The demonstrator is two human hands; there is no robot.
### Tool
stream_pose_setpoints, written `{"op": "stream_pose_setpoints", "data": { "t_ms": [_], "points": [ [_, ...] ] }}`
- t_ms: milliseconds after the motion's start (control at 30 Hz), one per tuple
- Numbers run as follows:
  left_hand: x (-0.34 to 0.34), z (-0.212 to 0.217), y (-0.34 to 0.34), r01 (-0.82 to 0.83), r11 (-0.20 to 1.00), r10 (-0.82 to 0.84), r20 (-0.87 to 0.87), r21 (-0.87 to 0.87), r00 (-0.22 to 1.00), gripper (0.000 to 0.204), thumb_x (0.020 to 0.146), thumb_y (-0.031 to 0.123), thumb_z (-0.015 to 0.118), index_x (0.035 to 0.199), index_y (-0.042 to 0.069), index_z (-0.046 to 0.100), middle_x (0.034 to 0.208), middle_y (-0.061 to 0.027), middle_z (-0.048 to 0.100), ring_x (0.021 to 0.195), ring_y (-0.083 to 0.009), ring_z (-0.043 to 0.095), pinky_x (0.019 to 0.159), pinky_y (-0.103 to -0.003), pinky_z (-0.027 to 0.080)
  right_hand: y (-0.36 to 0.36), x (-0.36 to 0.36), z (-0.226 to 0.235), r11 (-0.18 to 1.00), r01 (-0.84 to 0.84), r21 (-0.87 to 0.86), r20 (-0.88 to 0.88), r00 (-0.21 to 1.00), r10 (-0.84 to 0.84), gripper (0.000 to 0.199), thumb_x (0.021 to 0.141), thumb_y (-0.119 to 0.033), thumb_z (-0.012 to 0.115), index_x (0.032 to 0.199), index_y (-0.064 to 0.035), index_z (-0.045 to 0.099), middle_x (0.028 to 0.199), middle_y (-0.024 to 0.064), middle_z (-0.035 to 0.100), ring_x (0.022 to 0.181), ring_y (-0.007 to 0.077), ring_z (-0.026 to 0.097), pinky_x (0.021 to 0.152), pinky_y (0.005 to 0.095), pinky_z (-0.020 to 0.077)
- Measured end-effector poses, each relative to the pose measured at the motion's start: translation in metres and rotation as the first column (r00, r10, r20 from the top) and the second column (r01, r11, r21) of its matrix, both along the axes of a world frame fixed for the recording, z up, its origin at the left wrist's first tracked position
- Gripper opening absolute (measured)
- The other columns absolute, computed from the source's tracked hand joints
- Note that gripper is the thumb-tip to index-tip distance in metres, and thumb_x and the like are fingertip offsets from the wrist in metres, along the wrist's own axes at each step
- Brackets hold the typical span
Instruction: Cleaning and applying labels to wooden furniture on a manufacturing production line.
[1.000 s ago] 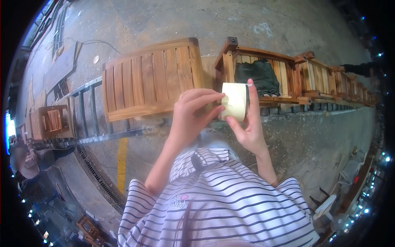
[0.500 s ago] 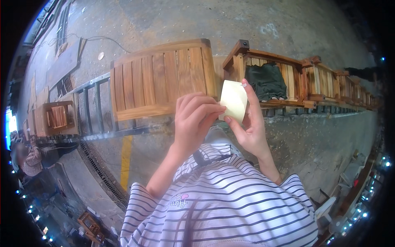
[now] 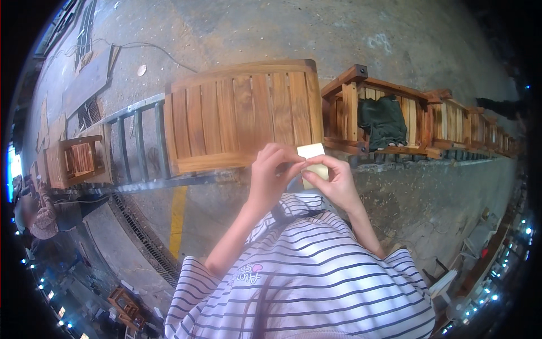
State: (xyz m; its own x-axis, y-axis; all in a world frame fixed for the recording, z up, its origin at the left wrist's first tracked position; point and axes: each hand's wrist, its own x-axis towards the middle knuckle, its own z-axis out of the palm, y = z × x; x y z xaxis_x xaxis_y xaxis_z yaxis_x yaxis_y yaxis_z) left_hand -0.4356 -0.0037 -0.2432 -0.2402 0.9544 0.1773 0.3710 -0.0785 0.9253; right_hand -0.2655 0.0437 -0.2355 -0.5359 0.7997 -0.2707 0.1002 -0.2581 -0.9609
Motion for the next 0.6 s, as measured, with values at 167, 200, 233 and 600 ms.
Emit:
{"op": "stream_pose_setpoints", "data": {
  "t_ms": [167,200,233,600],
  "points": [
    [-0.019,-0.019,0.006,0.009,0.999,-0.010,-0.036,-0.032,0.999,0.013,0.074,-0.001,0.076,0.083,0.002,0.067,0.082,-0.0068,0.063,0.086,-0.0230,0.058,0.079,-0.035,0.044,0.007,-0.028,-0.012,1.000,0.019,0.003,0.164,0.986,-0.019,0.014,0.087,-0.006,0.071,0.097,0.0033,0.067,0.087,0.0082,0.070,0.081,0.0131,0.067,0.072,0.0248,0.0520],
    [-0.021,-0.024,0.006,-0.021,1.000,0.020,-0.066,-0.018,0.998,0.012,0.075,0.000,0.076,0.082,0.003,0.067,0.082,-0.0067,0.063,0.087,-0.0235,0.058,0.081,-0.035,0.043,0.008,-0.032,-0.015,0.992,-0.018,0.124,0.271,0.962,-0.016,0.013,0.088,-0.007,0.071,0.094,0.0032,0.067,0.085,0.0096,0.069,0.080,0.0131,0.066,0.069,0.0249,0.0512],
    [-0.022,-0.031,0.008,-0.018,1.000,0.016,-0.063,-0.021,0.998,0.012,0.075,0.000,0.076,0.082,0.003,0.067,0.082,-0.0067,0.063,0.087,-0.0235,0.058,0.081,-0.035,0.043,0.008,-0.038,-0.019,0.993,-0.015,0.121,0.275,0.961,-0.019,0.013,0.088,-0.007,0.071,0.094,0.0032,0.067,0.085,0.0096,0.069,0.080,0.0131,0.066,0.069,0.0249,0.0512],
    [-0.011,-0.056,0.060,-0.165,0.986,0.164,0.132,0.000,0.978,0.010,0.077,0.003,0.073,0.083,0.007,0.065,0.082,-0.0056,0.061,0.088,-0.0259,0.057,0.084,-0.037,0.039,0.017,-0.066,-0.040,0.903,0.370,0.217,0.254,0.872,-0.418,0.013,0.093,-0.009,0.064,0.089,0.0021,0.060,0.083,0.0119,0.067,0.072,0.0124,0.064,0.062,0.0258,0.0488]
  ]
}}
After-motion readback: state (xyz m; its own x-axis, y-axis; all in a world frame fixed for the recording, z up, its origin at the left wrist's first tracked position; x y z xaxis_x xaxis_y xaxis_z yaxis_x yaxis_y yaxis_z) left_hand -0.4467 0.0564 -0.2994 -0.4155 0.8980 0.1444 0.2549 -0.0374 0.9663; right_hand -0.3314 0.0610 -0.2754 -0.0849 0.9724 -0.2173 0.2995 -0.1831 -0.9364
